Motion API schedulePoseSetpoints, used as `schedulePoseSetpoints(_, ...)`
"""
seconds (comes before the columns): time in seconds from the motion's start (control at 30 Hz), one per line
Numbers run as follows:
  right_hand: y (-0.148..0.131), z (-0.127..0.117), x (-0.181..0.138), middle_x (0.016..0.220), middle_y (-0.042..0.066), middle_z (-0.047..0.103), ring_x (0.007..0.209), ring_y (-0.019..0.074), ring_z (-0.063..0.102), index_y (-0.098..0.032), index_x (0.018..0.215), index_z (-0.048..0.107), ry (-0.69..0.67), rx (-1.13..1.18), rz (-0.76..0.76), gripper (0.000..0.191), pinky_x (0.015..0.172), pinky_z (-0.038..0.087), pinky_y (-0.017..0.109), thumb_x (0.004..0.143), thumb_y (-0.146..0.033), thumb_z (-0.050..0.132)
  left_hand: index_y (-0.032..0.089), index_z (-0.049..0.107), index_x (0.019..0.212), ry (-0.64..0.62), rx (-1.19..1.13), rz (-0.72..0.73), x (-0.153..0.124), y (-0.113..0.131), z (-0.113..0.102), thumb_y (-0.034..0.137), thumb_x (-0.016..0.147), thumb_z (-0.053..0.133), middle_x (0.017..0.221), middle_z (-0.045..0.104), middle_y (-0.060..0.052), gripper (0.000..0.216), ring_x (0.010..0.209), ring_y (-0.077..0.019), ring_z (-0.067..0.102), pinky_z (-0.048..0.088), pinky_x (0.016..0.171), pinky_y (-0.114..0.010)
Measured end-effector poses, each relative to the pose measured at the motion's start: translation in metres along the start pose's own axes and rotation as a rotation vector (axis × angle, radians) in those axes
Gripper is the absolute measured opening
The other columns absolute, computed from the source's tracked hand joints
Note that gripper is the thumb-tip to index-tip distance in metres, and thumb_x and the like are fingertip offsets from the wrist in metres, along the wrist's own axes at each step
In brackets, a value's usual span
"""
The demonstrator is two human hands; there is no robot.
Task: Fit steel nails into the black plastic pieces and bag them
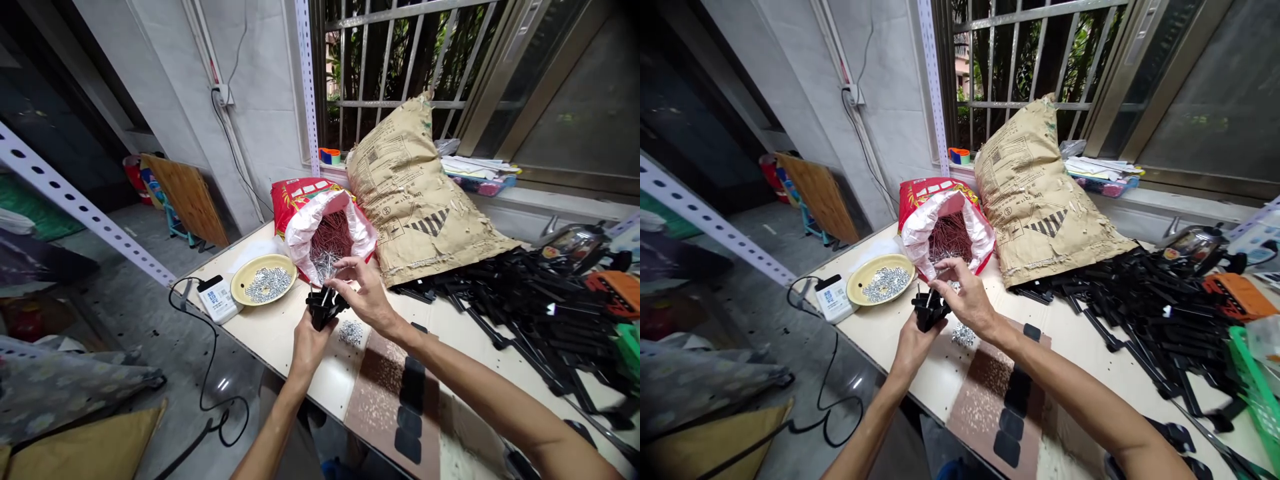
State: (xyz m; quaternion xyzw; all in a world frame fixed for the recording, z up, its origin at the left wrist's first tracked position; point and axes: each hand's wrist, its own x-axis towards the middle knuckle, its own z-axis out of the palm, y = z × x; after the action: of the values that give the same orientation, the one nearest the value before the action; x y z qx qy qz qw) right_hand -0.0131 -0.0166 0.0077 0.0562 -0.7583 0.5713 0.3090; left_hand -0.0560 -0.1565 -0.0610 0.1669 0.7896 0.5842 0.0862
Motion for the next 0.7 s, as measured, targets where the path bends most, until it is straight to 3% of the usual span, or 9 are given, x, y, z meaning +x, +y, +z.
schedulePoseSetpoints(0.17,-0.008,-0.006,-0.008,0.088,0.002,0.063,0.082,0.0146,0.064,-0.021,0.105,0.048,-0.040,-0.002,-0.006,0.023,0.075,0.050,0.029,0.085,-0.027,0.058,0.015,0.060,0.110,0.000,0.021,0.020,-0.005,0.014,0.001,0.029,0.062,0.071,0.087,0.071,-0.005,0.051,0.084,-0.0246,0.065,0.047,0.075,-0.034)
schedulePoseSetpoints(0.27,-0.021,-0.012,-0.015,0.093,0.003,0.064,0.090,0.0167,0.060,-0.021,0.097,0.057,-0.041,-0.178,-0.102,0.015,0.085,0.046,0.034,0.084,-0.028,0.060,0.015,0.062,0.107,-0.009,-0.006,0.060,-0.008,0.021,0.004,0.029,0.061,0.073,0.089,0.070,-0.006,0.050,0.086,-0.0251,0.063,0.047,0.075,-0.034)
schedulePoseSetpoints(0.37,-0.031,-0.023,-0.023,0.109,0.005,0.062,0.107,0.0195,0.054,-0.023,0.105,0.061,0.033,-0.233,-0.157,0.021,0.098,0.039,0.038,0.086,-0.031,0.058,0.012,0.063,0.101,-0.036,-0.101,-0.001,-0.012,0.029,0.007,0.032,0.061,0.075,0.084,0.069,-0.007,0.047,0.080,-0.0239,0.063,0.048,0.068,-0.031)
schedulePoseSetpoints(0.47,-0.026,-0.032,-0.034,0.121,0.007,0.056,0.113,0.0199,0.051,-0.023,0.119,0.055,0.172,-0.101,0.052,0.034,0.099,0.039,0.038,0.090,-0.040,0.050,0.010,0.061,0.099,-0.077,-0.279,-0.132,-0.014,0.039,0.009,0.036,0.063,0.075,0.079,0.068,-0.008,0.047,0.073,-0.0208,0.065,0.048,0.062,-0.028)
schedulePoseSetpoints(0.6,-0.017,-0.029,-0.051,0.114,0.010,0.060,0.106,0.0214,0.055,-0.016,0.120,0.054,-0.038,0.160,0.364,0.051,0.092,0.044,0.037,0.089,-0.054,0.042,0.012,0.060,0.104,-0.168,-0.429,-0.052,-0.022,0.053,0.016,0.039,0.068,0.072,0.091,0.068,-0.009,0.046,0.075,-0.0186,0.065,0.051,0.072,-0.031)
schedulePoseSetpoints(0.7,-0.034,-0.019,-0.061,0.114,0.009,0.060,0.107,0.0211,0.054,-0.015,0.123,0.051,-0.084,0.226,0.347,0.054,0.094,0.043,0.036,0.090,-0.056,0.038,0.013,0.061,0.107,-0.098,-0.333,0.042,-0.031,0.065,0.019,0.045,0.072,0.067,0.101,0.068,-0.011,0.047,0.091,-0.0222,0.064,0.049,0.081,-0.033)
